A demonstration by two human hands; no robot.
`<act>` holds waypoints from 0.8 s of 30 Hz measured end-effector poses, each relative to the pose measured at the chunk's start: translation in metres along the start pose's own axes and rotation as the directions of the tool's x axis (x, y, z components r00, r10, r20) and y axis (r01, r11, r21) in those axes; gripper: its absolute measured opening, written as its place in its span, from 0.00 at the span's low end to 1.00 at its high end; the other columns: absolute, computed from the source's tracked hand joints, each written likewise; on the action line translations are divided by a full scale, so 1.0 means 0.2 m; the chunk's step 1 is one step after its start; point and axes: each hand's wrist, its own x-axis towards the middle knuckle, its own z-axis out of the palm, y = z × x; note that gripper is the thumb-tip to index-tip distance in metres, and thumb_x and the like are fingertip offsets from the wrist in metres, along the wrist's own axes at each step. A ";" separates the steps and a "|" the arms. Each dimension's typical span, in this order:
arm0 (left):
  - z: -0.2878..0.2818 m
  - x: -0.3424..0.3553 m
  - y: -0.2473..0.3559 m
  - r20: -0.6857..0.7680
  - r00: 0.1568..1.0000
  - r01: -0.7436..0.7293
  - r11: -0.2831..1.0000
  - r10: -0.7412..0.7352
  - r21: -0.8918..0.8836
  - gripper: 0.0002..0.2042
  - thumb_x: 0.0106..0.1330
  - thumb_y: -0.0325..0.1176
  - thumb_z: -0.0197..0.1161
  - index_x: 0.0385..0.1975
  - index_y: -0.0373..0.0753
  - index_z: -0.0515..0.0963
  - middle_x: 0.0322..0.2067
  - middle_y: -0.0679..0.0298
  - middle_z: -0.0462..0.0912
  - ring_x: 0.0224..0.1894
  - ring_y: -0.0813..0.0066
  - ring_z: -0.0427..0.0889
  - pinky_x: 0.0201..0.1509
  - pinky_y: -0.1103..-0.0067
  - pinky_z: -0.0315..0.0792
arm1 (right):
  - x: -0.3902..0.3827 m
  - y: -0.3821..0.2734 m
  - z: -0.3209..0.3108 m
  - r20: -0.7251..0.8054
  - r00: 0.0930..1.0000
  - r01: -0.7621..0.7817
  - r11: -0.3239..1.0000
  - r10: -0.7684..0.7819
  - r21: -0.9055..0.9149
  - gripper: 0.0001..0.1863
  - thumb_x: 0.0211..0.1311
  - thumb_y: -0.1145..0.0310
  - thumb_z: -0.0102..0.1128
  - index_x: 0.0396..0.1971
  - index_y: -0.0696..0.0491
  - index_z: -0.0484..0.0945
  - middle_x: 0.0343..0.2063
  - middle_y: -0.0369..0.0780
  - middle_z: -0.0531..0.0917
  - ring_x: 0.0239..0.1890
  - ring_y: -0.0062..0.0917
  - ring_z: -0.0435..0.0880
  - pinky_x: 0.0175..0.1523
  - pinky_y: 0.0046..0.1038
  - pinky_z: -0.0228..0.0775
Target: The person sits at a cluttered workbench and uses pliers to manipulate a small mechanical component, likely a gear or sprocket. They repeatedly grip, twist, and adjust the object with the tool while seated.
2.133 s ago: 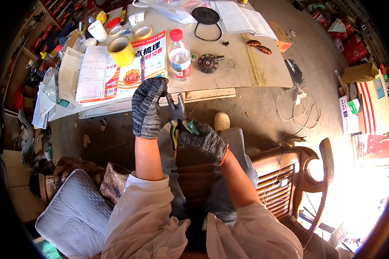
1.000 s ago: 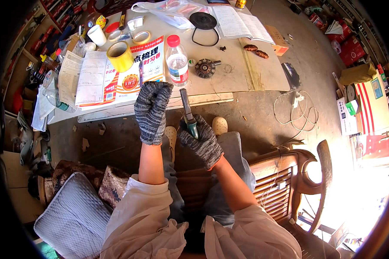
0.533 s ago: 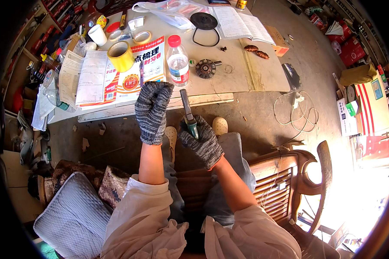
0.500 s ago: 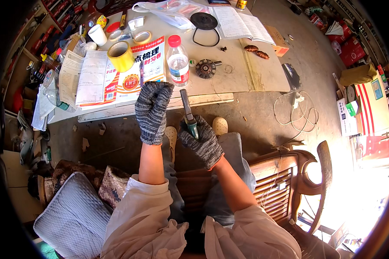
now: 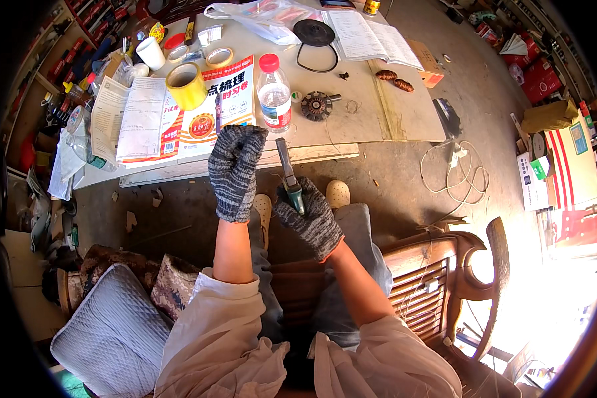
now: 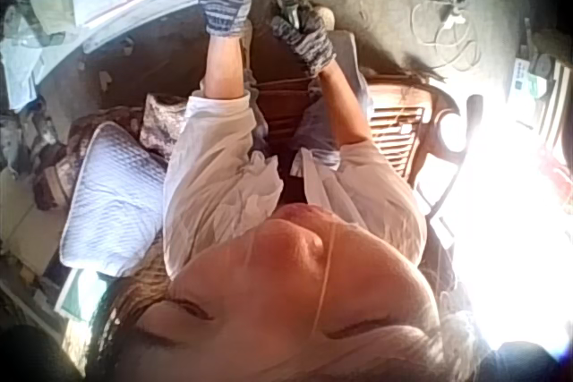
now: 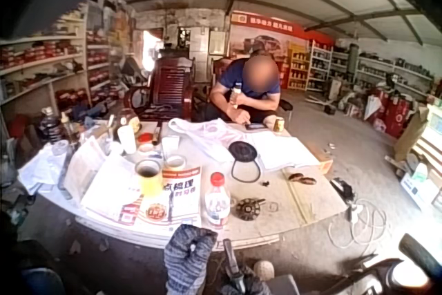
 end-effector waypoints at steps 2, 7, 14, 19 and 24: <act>0.00 0.00 0.00 0.004 1.000 -0.006 1.000 0.006 0.013 0.06 0.62 0.22 0.60 0.37 0.34 0.79 0.34 0.67 0.81 0.36 0.82 0.78 0.44 0.84 0.72 | 0.00 0.02 0.00 0.001 1.000 -0.002 0.999 0.002 0.039 0.13 0.55 0.72 0.65 0.39 0.52 0.73 0.30 0.32 0.78 0.28 0.15 0.76 0.34 0.20 0.71; 0.00 0.00 0.01 0.000 1.000 -0.006 1.000 0.006 0.024 0.06 0.62 0.22 0.60 0.37 0.34 0.79 0.34 0.67 0.81 0.36 0.82 0.78 0.43 0.84 0.72 | 0.00 -0.02 -0.01 0.038 0.999 0.002 0.999 -0.003 0.034 0.12 0.56 0.71 0.64 0.39 0.52 0.73 0.30 0.32 0.78 0.28 0.15 0.76 0.34 0.20 0.71; 0.00 0.00 -0.01 0.007 1.000 -0.021 0.999 0.021 0.028 0.05 0.62 0.21 0.60 0.37 0.34 0.79 0.34 0.66 0.81 0.36 0.81 0.78 0.44 0.84 0.72 | -0.01 -0.02 0.00 0.032 0.999 0.022 0.998 -0.024 0.058 0.09 0.58 0.71 0.62 0.38 0.53 0.73 0.26 0.32 0.77 0.25 0.15 0.74 0.32 0.20 0.69; 0.02 0.00 0.03 -0.038 0.999 0.011 0.997 -0.014 -0.081 0.05 0.56 0.22 0.65 0.33 0.35 0.79 0.29 0.65 0.77 0.32 0.78 0.76 0.39 0.80 0.70 | -0.01 -0.03 0.01 0.019 1.000 0.013 0.996 -0.012 -0.091 0.09 0.60 0.70 0.60 0.38 0.54 0.73 0.24 0.34 0.77 0.26 0.17 0.75 0.33 0.22 0.69; 0.05 0.00 0.03 0.040 0.988 -0.152 0.988 0.151 0.036 0.04 0.58 0.23 0.65 0.31 0.35 0.78 0.29 0.66 0.76 0.32 0.78 0.76 0.38 0.80 0.70 | 0.04 0.06 -0.03 -0.045 0.980 0.145 0.847 -0.195 -0.511 0.15 0.56 0.68 0.62 0.40 0.58 0.72 0.27 0.41 0.80 0.32 0.32 0.80 0.41 0.29 0.71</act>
